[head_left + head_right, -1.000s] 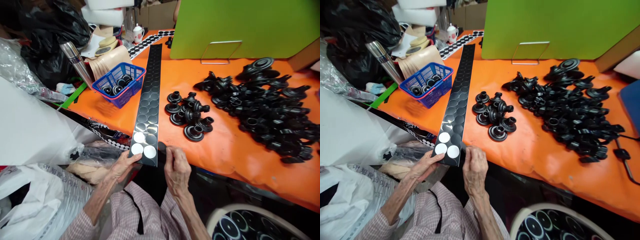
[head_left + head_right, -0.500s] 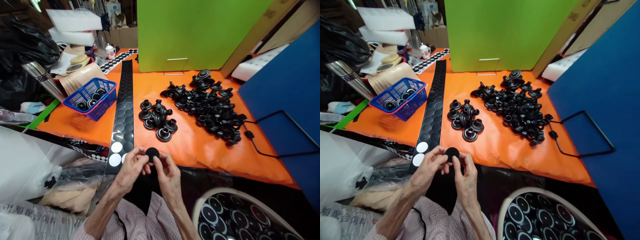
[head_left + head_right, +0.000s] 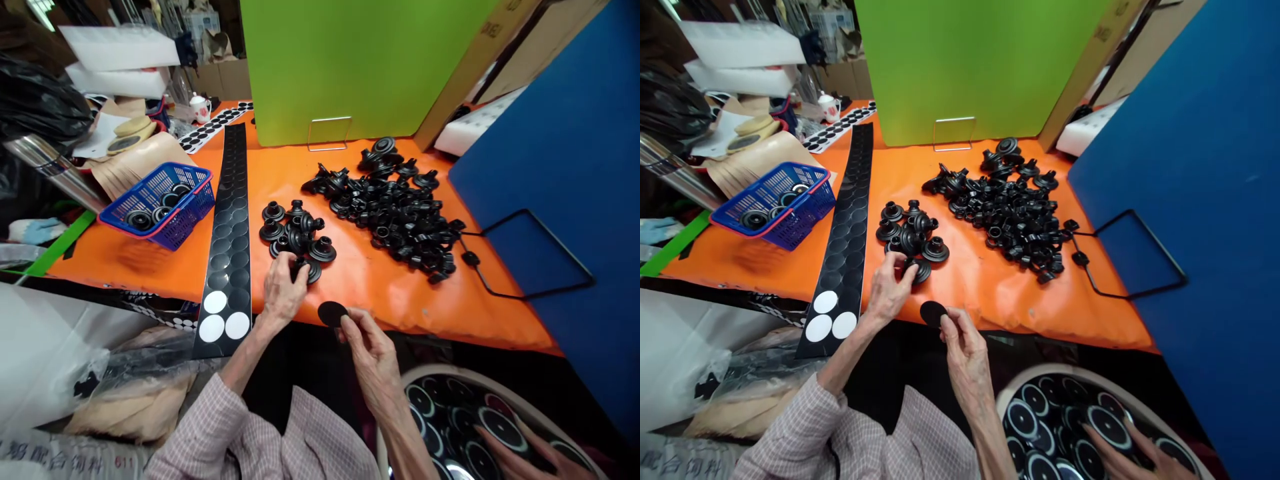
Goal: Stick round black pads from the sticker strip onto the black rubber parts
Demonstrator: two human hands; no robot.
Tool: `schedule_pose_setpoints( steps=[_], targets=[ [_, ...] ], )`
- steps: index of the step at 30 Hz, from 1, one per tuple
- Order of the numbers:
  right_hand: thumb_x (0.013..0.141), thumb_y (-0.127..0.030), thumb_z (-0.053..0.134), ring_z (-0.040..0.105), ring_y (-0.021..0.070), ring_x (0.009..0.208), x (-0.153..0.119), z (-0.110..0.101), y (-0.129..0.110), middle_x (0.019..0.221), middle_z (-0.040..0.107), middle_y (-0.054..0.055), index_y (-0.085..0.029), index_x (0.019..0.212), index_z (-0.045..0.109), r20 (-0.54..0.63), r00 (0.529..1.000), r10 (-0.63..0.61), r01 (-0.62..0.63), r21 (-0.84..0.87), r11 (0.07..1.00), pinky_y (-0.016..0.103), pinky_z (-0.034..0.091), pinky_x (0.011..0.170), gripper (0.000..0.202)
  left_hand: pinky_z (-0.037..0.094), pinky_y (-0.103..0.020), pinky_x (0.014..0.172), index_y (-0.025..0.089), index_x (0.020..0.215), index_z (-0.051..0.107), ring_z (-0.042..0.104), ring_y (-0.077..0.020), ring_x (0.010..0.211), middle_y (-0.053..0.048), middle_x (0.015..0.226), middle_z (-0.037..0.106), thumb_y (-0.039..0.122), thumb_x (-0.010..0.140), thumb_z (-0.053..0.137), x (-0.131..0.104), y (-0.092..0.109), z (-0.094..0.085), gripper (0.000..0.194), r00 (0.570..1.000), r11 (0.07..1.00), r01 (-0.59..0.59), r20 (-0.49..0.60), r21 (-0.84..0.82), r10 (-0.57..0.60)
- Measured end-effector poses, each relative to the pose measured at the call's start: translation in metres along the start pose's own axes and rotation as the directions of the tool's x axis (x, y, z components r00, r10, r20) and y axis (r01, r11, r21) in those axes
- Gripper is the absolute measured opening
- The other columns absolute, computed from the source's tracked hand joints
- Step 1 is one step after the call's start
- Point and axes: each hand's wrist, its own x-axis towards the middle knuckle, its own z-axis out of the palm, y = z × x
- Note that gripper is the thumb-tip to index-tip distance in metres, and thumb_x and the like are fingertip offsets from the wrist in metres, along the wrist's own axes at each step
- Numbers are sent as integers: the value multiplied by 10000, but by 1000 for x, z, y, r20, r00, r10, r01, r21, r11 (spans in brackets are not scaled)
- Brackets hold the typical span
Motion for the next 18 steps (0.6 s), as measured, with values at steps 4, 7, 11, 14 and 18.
schedule_pose_setpoints(
  steps=[4,7,11,14,18],
  targets=[
    [885,-391,540,560,144,656,2,9,3,751,617,4,-214,951,667,49,995,-87,91,-92,992,276,478,628,227,465,-295,728,223,898,519,572,-142,707,18,771,598,324,719,724,-3,7,-31,290,933,819,359,182,-447,-310],
    [857,-378,594,551,133,630,5,18,-2,720,593,-26,-227,1127,576,31,994,-104,105,-35,994,271,482,626,310,493,-288,652,211,908,553,588,-134,698,14,821,625,320,750,700,-9,15,-48,242,841,575,534,319,-620,-437],
    [811,-419,651,537,118,636,7,25,-19,708,565,-20,-210,845,572,34,999,-17,13,119,993,240,458,597,226,519,-306,712,152,909,628,625,-167,835,-50,936,660,255,800,658,-19,17,-58,153,810,477,583,423,-658,-405],
    [805,-456,649,482,108,604,10,28,-29,651,512,-29,-201,748,569,85,995,61,-77,207,975,225,416,566,274,519,-324,811,144,953,661,628,-173,901,-58,995,667,198,777,682,-29,14,-63,185,852,601,523,404,-605,-334],
    [767,-460,678,532,131,734,14,37,-30,800,531,0,-202,742,589,66,996,56,-71,240,968,252,450,665,274,523,-408,876,178,1023,656,646,-177,875,-39,987,663,211,739,726,-40,11,-69,294,870,664,484,396,-570,-294]
  ],
)
